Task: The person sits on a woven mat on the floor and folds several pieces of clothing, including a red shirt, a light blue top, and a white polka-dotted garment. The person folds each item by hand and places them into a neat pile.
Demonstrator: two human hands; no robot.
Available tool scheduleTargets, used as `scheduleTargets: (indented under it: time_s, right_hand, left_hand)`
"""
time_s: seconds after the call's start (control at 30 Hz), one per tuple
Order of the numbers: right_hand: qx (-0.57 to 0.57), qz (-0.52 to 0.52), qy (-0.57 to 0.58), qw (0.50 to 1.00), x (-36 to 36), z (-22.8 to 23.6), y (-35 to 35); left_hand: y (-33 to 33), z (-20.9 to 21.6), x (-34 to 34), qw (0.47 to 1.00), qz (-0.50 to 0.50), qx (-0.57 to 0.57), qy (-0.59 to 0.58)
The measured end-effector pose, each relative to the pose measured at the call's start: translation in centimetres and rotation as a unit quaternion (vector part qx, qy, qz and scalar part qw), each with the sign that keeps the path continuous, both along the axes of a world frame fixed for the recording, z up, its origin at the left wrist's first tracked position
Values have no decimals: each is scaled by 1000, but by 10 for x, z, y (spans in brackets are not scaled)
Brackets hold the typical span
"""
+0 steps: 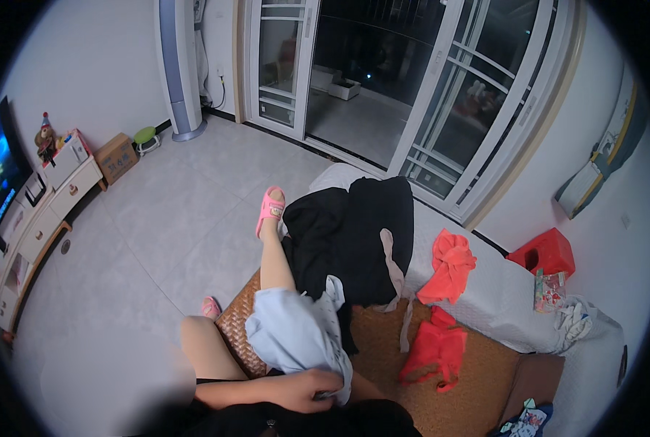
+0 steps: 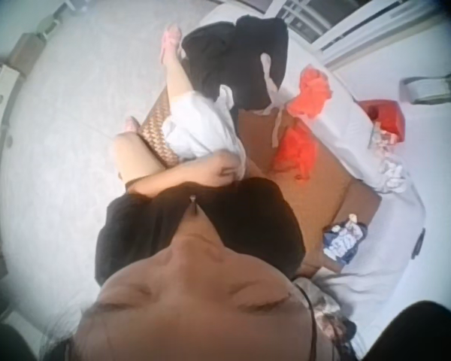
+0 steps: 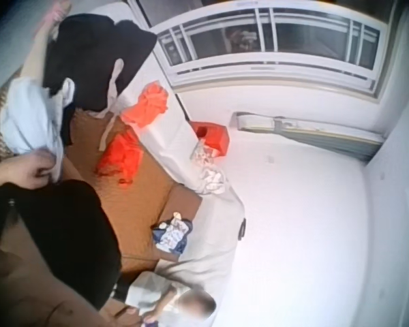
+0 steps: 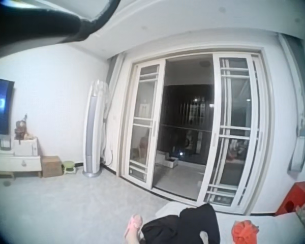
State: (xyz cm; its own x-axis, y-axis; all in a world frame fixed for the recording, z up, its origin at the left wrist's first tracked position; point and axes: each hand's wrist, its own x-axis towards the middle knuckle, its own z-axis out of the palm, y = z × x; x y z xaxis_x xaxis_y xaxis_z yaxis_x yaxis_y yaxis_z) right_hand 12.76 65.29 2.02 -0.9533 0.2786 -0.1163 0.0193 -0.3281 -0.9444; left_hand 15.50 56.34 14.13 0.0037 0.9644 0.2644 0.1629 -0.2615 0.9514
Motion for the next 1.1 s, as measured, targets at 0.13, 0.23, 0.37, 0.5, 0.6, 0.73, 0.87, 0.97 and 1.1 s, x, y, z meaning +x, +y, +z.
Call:
scheduleTargets:
  time_s: [0.13,0.23,0.37,0.5,0.6,0.73,0.87,0.97,1.1]
  right_hand:
    - [44,-33,64,996,-3,50,27]
    - [193,-89,148,966,-22,86,48]
    - [502,-107,245,822,-42,109,67]
    - [329,144,159,920,-20,81,79]
    - [325,295,54,897,13,84,85]
    - [79,316,-41,945,45,141,107]
    - [-88,98,81,988,39,213,113]
    - [52,-94,243,964,50,254,110]
    - [79,-202,291,932,28,300,138]
  left_hand:
    - [-14,-26,-12,989,144,1,-37]
    - [-20,-45,-34,919,377,56,96]
    - [-21,-82,-51,899,396,-146,-115]
    - [-28,-77,-75,793,132,-84,-589]
    - [-21,-42,-121,725,200,23,-659]
    - [-38,-8,-140,768,298,138,-551]
    - [-2,-15,-88,951,282,-40,122]
    - [12,-33,-95,976,181,-90,-78]
    - [-1,11,-115,813,103,-10,-573]
